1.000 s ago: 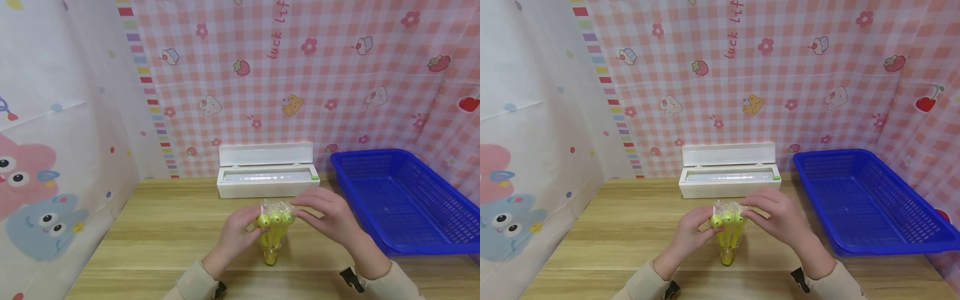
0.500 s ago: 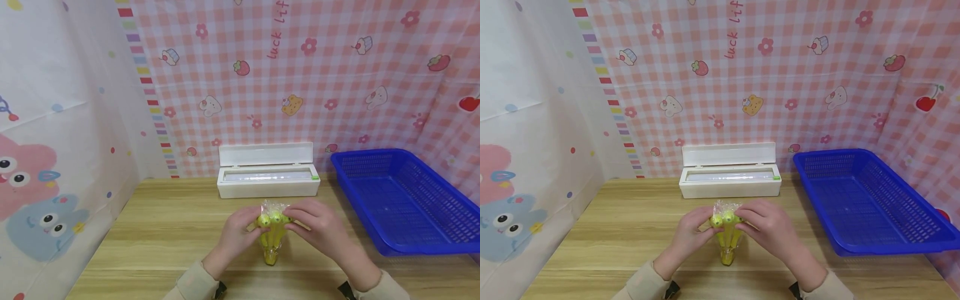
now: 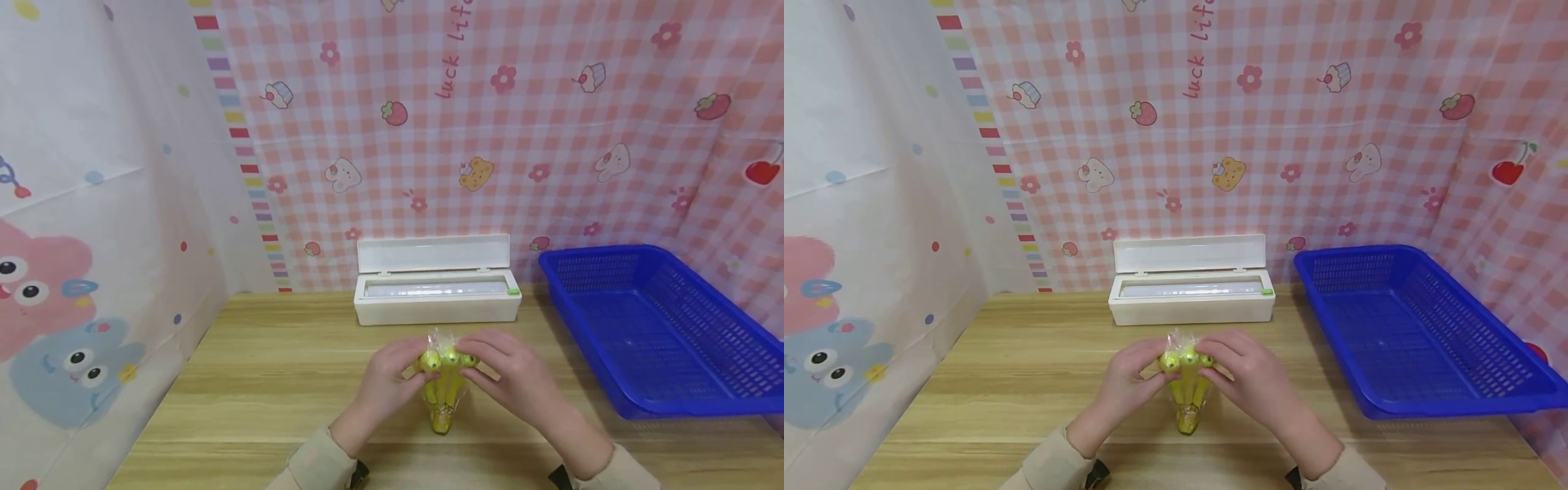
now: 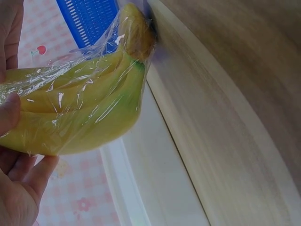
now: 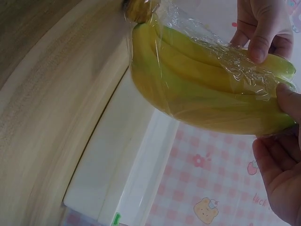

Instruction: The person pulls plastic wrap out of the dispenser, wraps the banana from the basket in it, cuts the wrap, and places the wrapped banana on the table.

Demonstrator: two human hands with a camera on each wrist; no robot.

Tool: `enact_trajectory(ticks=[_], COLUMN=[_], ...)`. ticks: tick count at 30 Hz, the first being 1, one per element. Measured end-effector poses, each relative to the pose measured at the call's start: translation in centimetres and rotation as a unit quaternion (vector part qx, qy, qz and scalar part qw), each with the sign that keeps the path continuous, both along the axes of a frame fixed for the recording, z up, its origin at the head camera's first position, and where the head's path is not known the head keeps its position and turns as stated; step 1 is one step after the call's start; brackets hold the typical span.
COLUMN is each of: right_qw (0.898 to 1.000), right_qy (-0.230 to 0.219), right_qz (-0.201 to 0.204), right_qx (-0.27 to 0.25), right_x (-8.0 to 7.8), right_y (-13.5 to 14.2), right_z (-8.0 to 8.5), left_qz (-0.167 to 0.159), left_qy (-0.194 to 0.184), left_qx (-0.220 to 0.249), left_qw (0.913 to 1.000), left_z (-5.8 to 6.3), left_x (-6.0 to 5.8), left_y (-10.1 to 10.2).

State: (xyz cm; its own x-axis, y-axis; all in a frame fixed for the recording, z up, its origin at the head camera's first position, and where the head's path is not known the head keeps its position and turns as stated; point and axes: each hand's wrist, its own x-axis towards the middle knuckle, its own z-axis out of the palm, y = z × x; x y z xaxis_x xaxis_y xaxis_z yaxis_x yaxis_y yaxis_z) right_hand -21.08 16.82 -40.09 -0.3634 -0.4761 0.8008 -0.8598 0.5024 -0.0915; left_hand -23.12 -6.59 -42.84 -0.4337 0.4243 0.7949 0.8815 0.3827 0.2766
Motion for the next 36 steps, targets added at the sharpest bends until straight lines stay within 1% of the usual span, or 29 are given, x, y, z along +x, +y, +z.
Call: enact_trajectory(ticks=[3, 8, 10, 12, 14, 16, 18, 20, 21, 22, 23, 25, 26, 27, 29, 31, 32, 34, 36], right_qw=[1.000, 0.999, 0.999, 0.999, 1.000, 1.000, 1.000, 1.000, 1.000, 1.000, 1.000, 1.000, 1.000, 1.000, 1.000, 1.000, 1.000, 1.000, 1.000], right_qy=[-0.017, -0.032, -0.034, -0.030, -0.024, -0.021, -0.020, -0.018, -0.017, -0.016, -0.015, -0.010, -0.008, -0.006, -0.002, 0.002, 0.002, 0.003, 0.004], right_qz=[-0.005, -0.010, -0.008, -0.009, -0.011, -0.014, -0.019, -0.022, -0.022, -0.023, -0.024, -0.025, -0.024, -0.025, -0.024, -0.023, -0.022, -0.019, -0.017], right_qx=[0.006, 0.011, 0.011, 0.011, 0.011, 0.009, 0.008, 0.007, 0.007, 0.007, 0.007, 0.007, 0.006, 0.007, 0.007, 0.007, 0.007, 0.005, 0.004], right_x=[0.0, 0.0, 0.0, 0.0, 0.0, 0.1, 0.2, 0.2, 0.2, 0.3, 0.3, 0.3, 0.3, 0.3, 0.4, 0.5, 0.5, 0.6, 0.6], right_y=[0.0, 0.0, -0.1, -0.1, -0.2, -0.2, -0.2, -0.3, -0.3, -0.3, -0.4, -0.5, -0.5, -0.5, -0.6, -0.6, -0.6, -0.7, -0.7], right_z=[-0.1, -0.2, -0.2, -0.2, -0.2, -0.2, -0.3, -0.3, -0.3, -0.3, -0.3, -0.3, -0.3, -0.3, -0.4, -0.4, -0.5, -0.5, -0.6], left_qz=[-0.004, -0.011, -0.017, -0.019, -0.015, -0.010, -0.003, -0.003, -0.003, -0.001, 0.002, 0.006, 0.009, 0.013, 0.017, 0.023, 0.026, 0.031, 0.034], left_qy=[-0.008, -0.020, -0.015, -0.002, 0.021, 0.052, 0.091, 0.145, 0.179, 0.215, 0.253, 0.322, 0.349, 0.370, 0.395, 0.405, 0.402, 0.390, 0.368], left_qx=[0.001, 0.001, -0.003, -0.010, -0.018, -0.022, -0.023, -0.021, -0.021, -0.020, -0.022, -0.026, -0.029, -0.035, -0.049, -0.065, -0.071, -0.081, -0.086], left_qw=[1.0000, 0.9997, 0.9997, 0.9998, 0.9995, 0.9983, 0.9956, 0.9893, 0.9836, 0.9764, 0.9673, 0.9465, 0.9368, 0.9283, 0.9171, 0.9116, 0.9125, 0.9167, 0.9253], left_z=[0.0, 0.2, 0.3, 0.5, 0.8, 1.1, 1.7, 2.4, 2.8, 3.2, 3.6, 4.2, 4.4, 4.5, 4.6, 4.3, 4.1, 3.6, 3.1], left_x=[0.1, 0.1, 0.1, 0.1, 0.1, 0.2, 0.4, 0.7, 0.9, 1.1, 1.3, 1.6, 1.7, 1.8, 1.9, 1.8, 1.7, 1.5, 1.3], left_y=[0.0, 0.0, -0.2, -0.5, -0.9, -1.4, -1.6, -1.6, -1.5, -1.3, -1.2, -0.8, -0.6, -0.5, -0.2, -0.1, -0.1, -0.2, -0.3])
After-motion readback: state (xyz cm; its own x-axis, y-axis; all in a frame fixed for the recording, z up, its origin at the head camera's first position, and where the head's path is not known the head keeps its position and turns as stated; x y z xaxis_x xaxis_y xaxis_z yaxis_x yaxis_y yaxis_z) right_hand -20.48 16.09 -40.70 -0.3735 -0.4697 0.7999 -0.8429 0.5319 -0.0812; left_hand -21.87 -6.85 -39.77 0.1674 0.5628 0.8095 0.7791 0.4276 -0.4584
